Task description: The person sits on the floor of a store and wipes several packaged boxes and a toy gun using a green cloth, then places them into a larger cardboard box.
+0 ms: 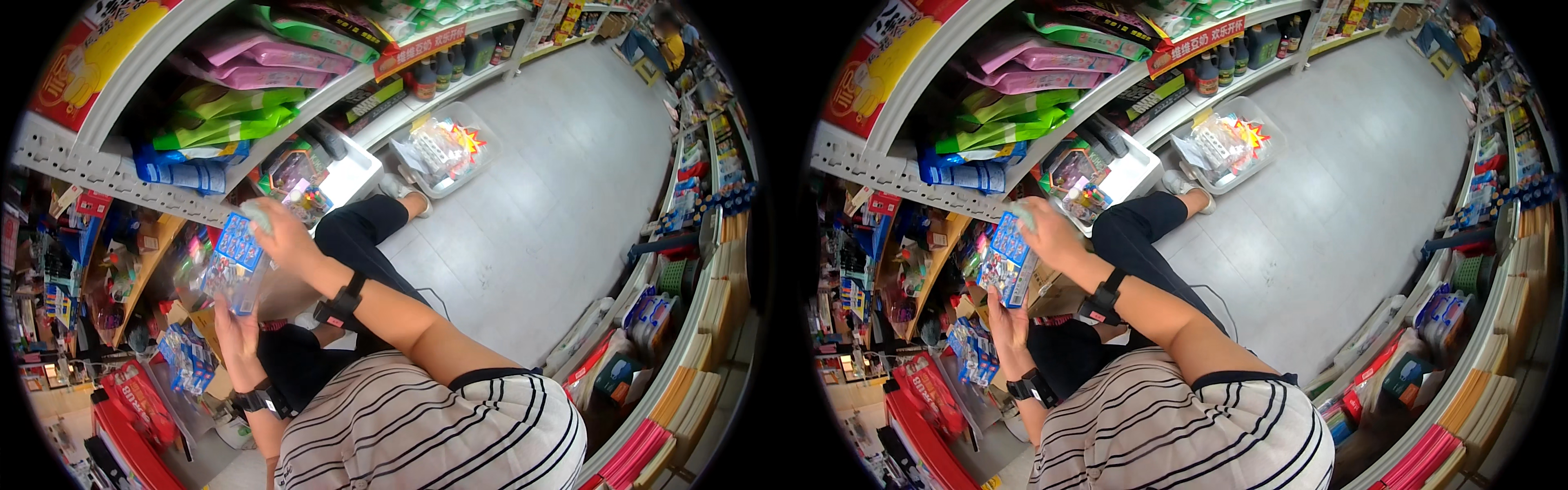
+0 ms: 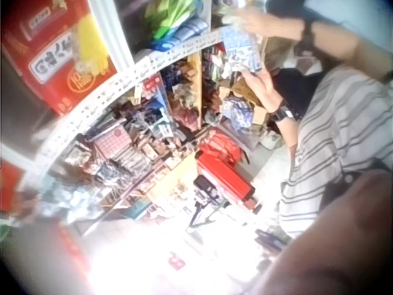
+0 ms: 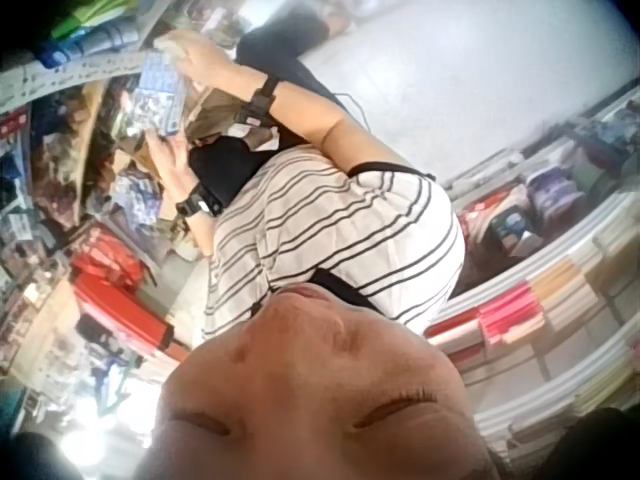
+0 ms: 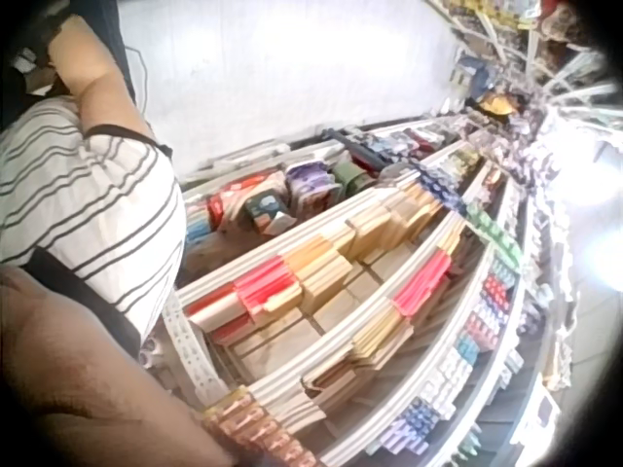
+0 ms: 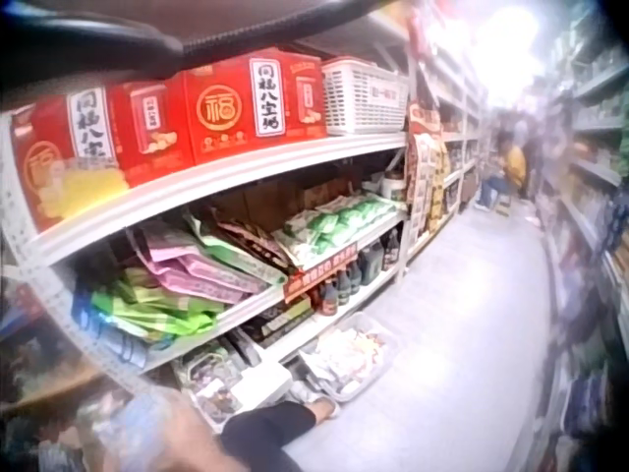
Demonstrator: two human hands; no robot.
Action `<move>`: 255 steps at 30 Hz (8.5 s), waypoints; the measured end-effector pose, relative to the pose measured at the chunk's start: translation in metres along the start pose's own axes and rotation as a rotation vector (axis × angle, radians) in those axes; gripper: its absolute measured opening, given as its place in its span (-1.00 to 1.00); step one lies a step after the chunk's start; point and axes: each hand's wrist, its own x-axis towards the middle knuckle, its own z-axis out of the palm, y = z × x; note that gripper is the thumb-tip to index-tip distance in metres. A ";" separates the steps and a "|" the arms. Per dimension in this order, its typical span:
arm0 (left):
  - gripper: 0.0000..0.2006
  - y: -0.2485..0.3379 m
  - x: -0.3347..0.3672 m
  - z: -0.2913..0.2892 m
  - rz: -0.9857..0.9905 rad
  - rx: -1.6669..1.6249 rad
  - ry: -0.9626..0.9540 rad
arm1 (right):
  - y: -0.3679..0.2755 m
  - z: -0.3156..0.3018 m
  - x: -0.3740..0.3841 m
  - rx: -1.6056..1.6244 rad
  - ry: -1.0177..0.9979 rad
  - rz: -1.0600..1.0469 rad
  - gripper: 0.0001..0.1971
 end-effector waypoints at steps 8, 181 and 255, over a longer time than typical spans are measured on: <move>-0.58 0.007 0.024 -0.062 0.080 -0.297 0.081 | 0.063 -0.020 -0.004 0.040 0.051 0.287 -0.66; -0.58 -0.020 0.035 -0.048 0.084 -0.016 -0.067 | 0.020 0.060 0.035 -0.258 -0.373 -0.042 -0.56; -0.58 -0.015 0.051 -0.047 0.003 -0.207 -0.112 | 0.003 0.019 -0.036 -0.470 -0.721 -0.330 -0.41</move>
